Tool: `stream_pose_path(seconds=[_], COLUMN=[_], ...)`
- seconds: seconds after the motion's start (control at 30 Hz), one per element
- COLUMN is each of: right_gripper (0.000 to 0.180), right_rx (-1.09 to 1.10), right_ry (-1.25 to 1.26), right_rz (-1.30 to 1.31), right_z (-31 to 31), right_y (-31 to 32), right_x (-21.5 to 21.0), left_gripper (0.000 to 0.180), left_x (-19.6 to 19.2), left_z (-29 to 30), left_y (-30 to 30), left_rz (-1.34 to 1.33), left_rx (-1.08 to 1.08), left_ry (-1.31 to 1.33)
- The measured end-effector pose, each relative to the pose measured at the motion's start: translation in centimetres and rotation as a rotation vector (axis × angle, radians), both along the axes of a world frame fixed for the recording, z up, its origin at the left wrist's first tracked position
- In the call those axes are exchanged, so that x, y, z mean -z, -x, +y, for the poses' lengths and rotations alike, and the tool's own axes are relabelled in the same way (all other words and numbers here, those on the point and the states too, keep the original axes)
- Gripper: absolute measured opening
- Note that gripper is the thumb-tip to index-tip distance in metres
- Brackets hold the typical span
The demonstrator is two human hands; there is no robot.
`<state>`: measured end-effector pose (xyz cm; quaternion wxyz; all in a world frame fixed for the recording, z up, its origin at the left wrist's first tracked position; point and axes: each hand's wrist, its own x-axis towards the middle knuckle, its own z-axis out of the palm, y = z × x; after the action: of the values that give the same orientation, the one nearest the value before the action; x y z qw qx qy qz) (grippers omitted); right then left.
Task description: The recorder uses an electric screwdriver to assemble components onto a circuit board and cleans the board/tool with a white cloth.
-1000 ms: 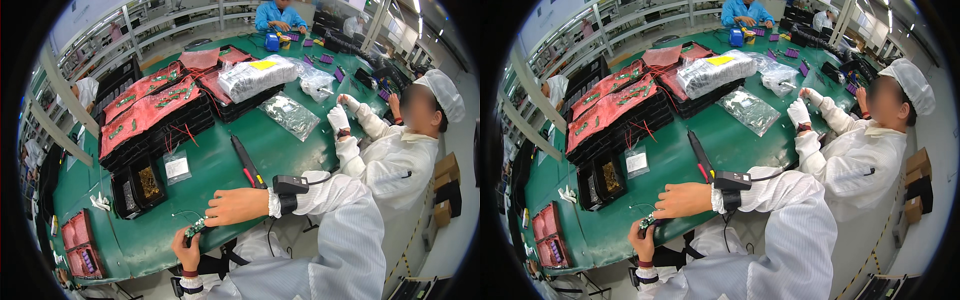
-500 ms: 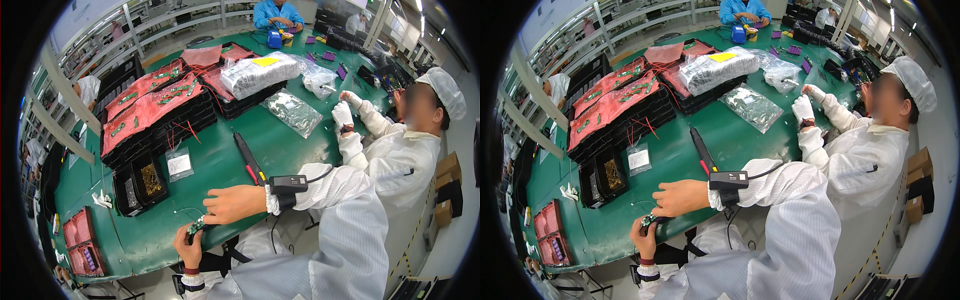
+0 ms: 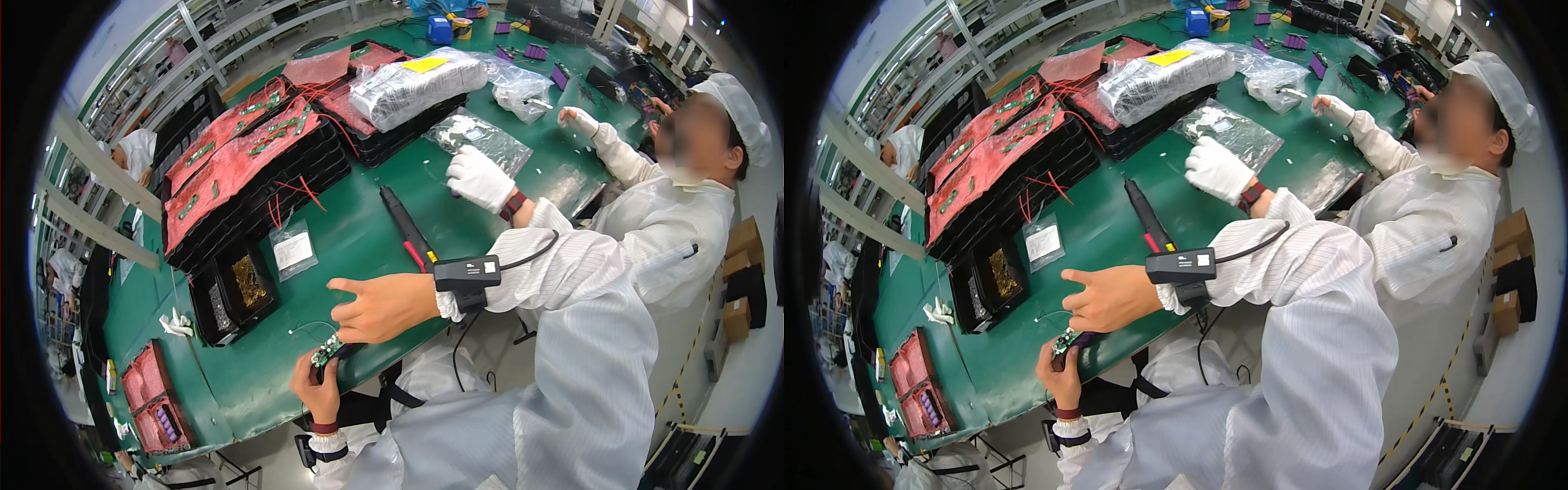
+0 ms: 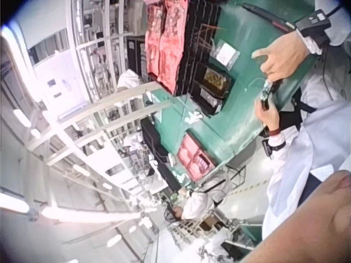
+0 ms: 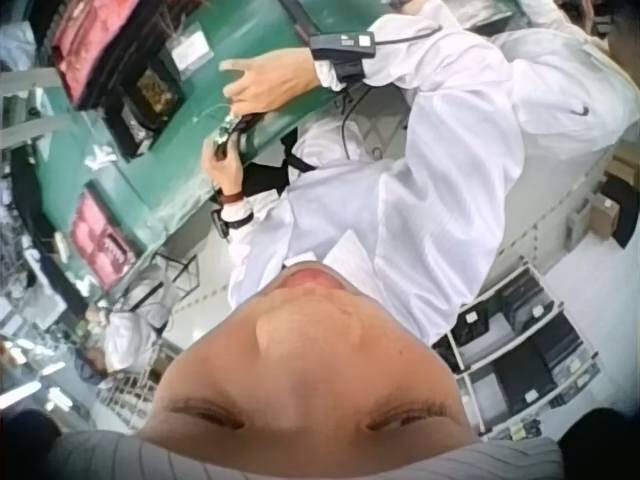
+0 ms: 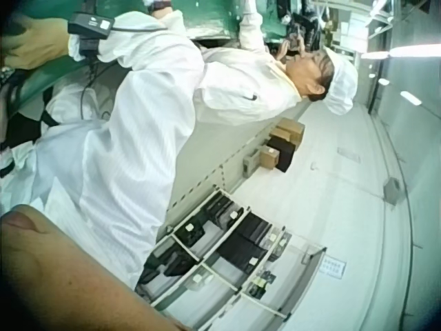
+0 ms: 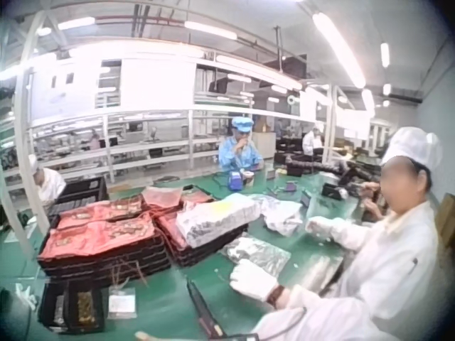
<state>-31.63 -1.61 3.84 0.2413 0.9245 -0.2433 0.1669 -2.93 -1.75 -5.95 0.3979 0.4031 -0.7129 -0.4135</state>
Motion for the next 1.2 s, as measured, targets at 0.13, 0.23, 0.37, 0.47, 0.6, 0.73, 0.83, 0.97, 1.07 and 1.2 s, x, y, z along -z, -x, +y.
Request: stream_pose_path(seconds=[0.13, 0.23, 0.37, 0.47, 0.6, 0.73, 0.83, 0.97, 1.07, 1.2], right_gripper=[0.011, 0.009, 0.009, 0.011, 0.019, 0.018, 0.019, 0.017, 0.016, 0.014], right_rx=[-0.007, 0.039, 0.113, 0.142, 0.149, 0.157, 0.197, 0.202, 0.264, 0.386], right_ry=[-0.052, -0.072, -0.254, -0.661, -0.781, -0.672, -0.626, -0.475, -0.393, -0.308], right_rz=[-0.074, -0.005, -0.028, -0.268, -0.319, -0.270, -0.222, -0.248, -0.222, -0.286], right_z=[0.2, 0.7, 0.9, 1.1, 1.6, 1.7, 2.1, 2.8, 3.5, 4.1], right_y=[-0.1, -0.2, 0.5, 0.8, 0.7, 0.4, -0.3, -1.0, -1.6, -2.4], right_x=[0.2, -0.3, -1.4, -2.3, -2.0, -1.3, -2.1, -1.5, -0.4, 0.6], left_gripper=[0.027, 0.026, 0.026, 0.027, 0.026, 0.027, 0.028, 0.029, 0.029, 0.027], left_x=[-0.5, -0.5, -0.9, -0.7, -1.3, -1.8, -1.5, -0.9, -1.2, -1.2], left_z=[0.6, 0.8, 0.2, 0.1, -0.1, 0.0, 0.1, 0.1, 0.2, 0.0], left_y=[0.7, 0.6, 1.5, 1.2, 1.3, 1.0, 0.8, 0.5, 0.6, 0.6], left_rz=[0.017, 0.033, 0.045, 0.046, 0.032, -0.017, -0.008, 0.026, -0.008, 0.015], left_rx=[-0.078, -0.074, -0.054, -0.077, -0.081, -0.079, -0.083, -0.045, -0.038, -0.039], left_ry=[0.015, 0.003, 0.019, 0.024, 0.041, 0.036, 0.031, 0.041, 0.088, 0.097])
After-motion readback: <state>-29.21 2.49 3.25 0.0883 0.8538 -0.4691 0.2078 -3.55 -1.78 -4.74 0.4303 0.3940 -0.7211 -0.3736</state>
